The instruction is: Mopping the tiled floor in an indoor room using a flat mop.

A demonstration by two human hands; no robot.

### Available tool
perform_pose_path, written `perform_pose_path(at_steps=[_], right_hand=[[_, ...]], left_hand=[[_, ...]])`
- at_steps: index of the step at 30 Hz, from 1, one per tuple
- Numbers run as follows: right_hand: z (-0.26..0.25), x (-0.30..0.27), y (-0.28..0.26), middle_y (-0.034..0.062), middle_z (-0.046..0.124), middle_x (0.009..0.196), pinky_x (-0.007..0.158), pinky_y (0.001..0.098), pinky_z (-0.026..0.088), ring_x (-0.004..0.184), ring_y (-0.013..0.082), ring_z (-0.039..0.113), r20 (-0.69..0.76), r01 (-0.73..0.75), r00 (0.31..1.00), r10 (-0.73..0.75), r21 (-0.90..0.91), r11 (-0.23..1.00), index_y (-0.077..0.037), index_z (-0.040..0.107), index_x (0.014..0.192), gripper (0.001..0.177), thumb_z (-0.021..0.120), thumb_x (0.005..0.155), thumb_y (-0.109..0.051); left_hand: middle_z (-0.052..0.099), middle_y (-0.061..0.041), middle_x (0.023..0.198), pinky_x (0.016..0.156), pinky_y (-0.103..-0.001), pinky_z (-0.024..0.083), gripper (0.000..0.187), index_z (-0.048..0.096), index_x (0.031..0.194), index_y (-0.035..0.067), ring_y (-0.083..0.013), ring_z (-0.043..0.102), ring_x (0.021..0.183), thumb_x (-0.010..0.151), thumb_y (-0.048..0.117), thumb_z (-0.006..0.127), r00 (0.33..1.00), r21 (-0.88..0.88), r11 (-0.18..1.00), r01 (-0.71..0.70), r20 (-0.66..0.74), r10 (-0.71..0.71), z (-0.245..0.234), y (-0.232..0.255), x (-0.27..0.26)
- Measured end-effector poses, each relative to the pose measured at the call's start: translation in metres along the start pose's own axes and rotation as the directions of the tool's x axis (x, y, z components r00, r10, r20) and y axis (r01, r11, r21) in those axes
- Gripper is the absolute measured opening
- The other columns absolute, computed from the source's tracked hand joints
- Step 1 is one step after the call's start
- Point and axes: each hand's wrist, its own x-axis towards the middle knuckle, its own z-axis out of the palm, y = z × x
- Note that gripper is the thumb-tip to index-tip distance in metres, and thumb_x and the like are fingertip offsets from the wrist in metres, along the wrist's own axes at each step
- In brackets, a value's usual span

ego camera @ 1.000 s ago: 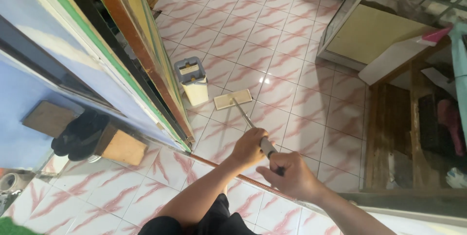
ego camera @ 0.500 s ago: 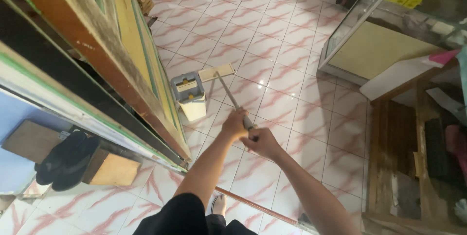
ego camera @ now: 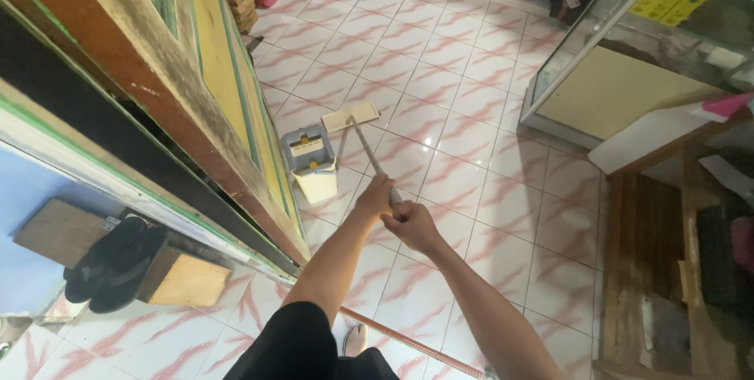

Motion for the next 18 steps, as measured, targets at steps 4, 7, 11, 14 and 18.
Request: perform_pose_path(at_steps=[4,7,11,14,18], right_hand=[[-0.022,-0.061,-0.028,-0.0067,0.046,0.062,0.045,0.0297,0.035,0.054,0.0047,0.039,-0.078,0.098,0.991,-0.109,-0.133,0.986,-0.008,0.046,0.057,0.045,0.079,0.086,-0.018],[-0.038,-0.109,-0.055,-0.0049,0.041,0.056,0.044,0.0311,0.029,0.052,0.0053,0.034,-0.077,-0.086,0.994,0.076,-0.138,0.987,-0.006,0.042,0.056,0.051,0.077,0.088,-0.022],[-0.059,-0.175,-0.094,-0.0050,0.037,0.054,0.044,0.0327,0.025,0.052,0.0060,0.029,-0.066,-0.184,0.982,0.178,-0.109,0.977,-0.005,0.041,0.056,0.051,0.076,0.089,-0.023],[-0.071,-0.223,-0.119,-0.0054,0.035,0.053,0.044,0.0334,0.024,0.051,0.0062,0.027,-0.044,-0.181,0.983,0.177,-0.149,0.972,-0.005,0.039,0.055,0.054,0.076,0.089,-0.024],[-0.075,-0.285,-0.153,-0.0046,0.034,0.050,0.044,0.0339,0.025,0.051,0.0059,0.028,-0.026,-0.217,0.976,0.217,-0.221,0.951,-0.004,0.042,0.053,0.055,0.080,0.087,-0.025]], left_hand=[[0.049,-0.014,0.143,0.105,-0.043,0.047,0.069,0.056,0.133,0.013,-0.0327,0.050,0.133,0.072,0.034,0.080,0.999,-0.044,0.999,-0.032,-0.023,0.031,0.008,0.041,-0.040],[0.052,-0.015,0.137,0.102,-0.044,0.049,0.065,0.057,0.129,0.011,-0.0347,0.055,0.125,0.071,0.031,0.080,0.995,-0.029,0.995,-0.098,-0.014,0.097,0.011,0.078,-0.074],[0.056,-0.016,0.120,0.094,-0.045,0.051,0.054,0.062,0.118,0.011,-0.0376,0.058,0.110,0.072,0.029,0.081,0.978,0.001,0.983,-0.184,-0.099,0.183,0.018,0.132,-0.125],[0.057,-0.016,0.110,0.088,-0.046,0.050,0.041,0.064,0.109,0.010,-0.0379,0.058,0.101,0.079,0.032,0.081,0.951,-0.029,0.966,-0.256,-0.187,0.246,0.018,0.169,-0.163],[0.056,-0.014,0.099,0.082,-0.045,0.051,0.030,0.065,0.100,0.010,-0.0352,0.057,0.093,0.083,0.029,0.080,0.945,-0.091,0.947,-0.307,-0.151,0.292,-0.003,0.221,-0.217]])
